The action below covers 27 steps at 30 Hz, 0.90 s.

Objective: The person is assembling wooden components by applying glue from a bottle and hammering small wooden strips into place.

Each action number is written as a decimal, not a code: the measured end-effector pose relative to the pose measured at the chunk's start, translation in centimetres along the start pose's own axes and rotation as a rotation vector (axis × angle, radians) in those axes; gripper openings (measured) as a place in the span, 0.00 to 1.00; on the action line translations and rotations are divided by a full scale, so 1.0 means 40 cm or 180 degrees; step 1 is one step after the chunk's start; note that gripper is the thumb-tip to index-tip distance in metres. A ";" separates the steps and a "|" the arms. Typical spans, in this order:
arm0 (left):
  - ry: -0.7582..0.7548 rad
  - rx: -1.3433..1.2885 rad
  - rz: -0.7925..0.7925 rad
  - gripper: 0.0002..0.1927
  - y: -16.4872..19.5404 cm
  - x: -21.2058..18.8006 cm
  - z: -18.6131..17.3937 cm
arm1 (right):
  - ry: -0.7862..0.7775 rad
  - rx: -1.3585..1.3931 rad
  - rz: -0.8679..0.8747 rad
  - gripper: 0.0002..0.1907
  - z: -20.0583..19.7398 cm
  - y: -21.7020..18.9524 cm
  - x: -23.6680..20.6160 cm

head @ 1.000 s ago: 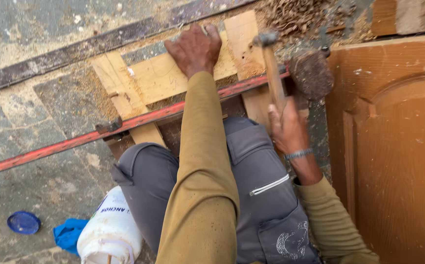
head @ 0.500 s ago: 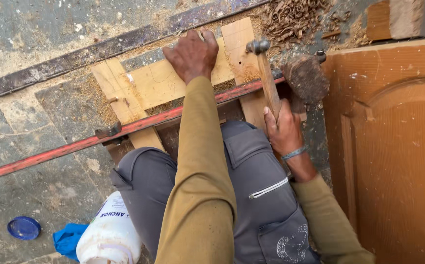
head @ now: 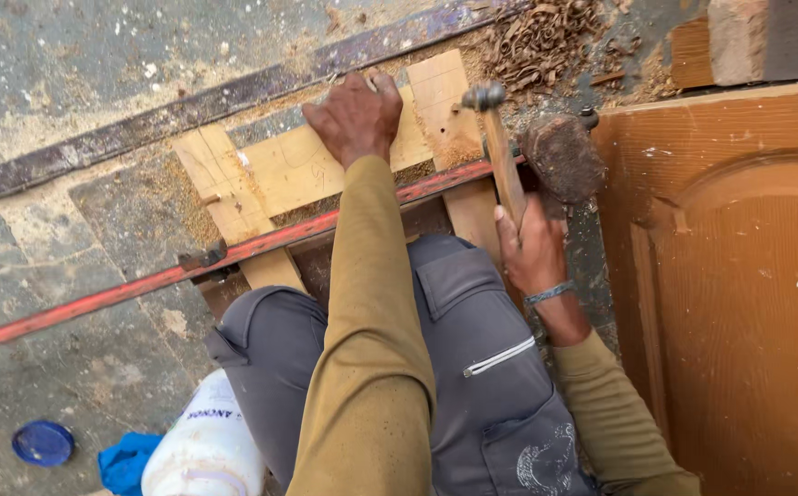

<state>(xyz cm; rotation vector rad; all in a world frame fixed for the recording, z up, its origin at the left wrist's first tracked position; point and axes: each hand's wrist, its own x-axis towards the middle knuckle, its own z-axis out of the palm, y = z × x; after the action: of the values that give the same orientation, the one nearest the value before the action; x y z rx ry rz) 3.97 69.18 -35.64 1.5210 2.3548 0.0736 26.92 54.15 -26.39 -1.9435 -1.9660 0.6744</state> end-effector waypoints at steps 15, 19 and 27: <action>-0.0247 0.0009 -0.0053 0.24 -0.007 -0.004 -0.001 | -0.0203 -0.0074 -0.0123 0.15 0.007 0.022 -0.044; 0.0285 0.0016 0.0064 0.23 0.001 0.000 -0.016 | -0.0419 0.1363 0.0801 0.16 -0.089 -0.009 -0.024; -0.0035 -0.0126 -0.0006 0.25 -0.002 -0.007 -0.010 | -0.0384 0.1826 0.0712 0.19 -0.246 -0.126 -0.059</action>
<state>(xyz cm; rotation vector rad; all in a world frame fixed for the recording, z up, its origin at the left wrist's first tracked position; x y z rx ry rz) 3.87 68.94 -35.21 1.4971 2.3323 0.1106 27.82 53.10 -15.15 -1.7897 -1.4004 1.2756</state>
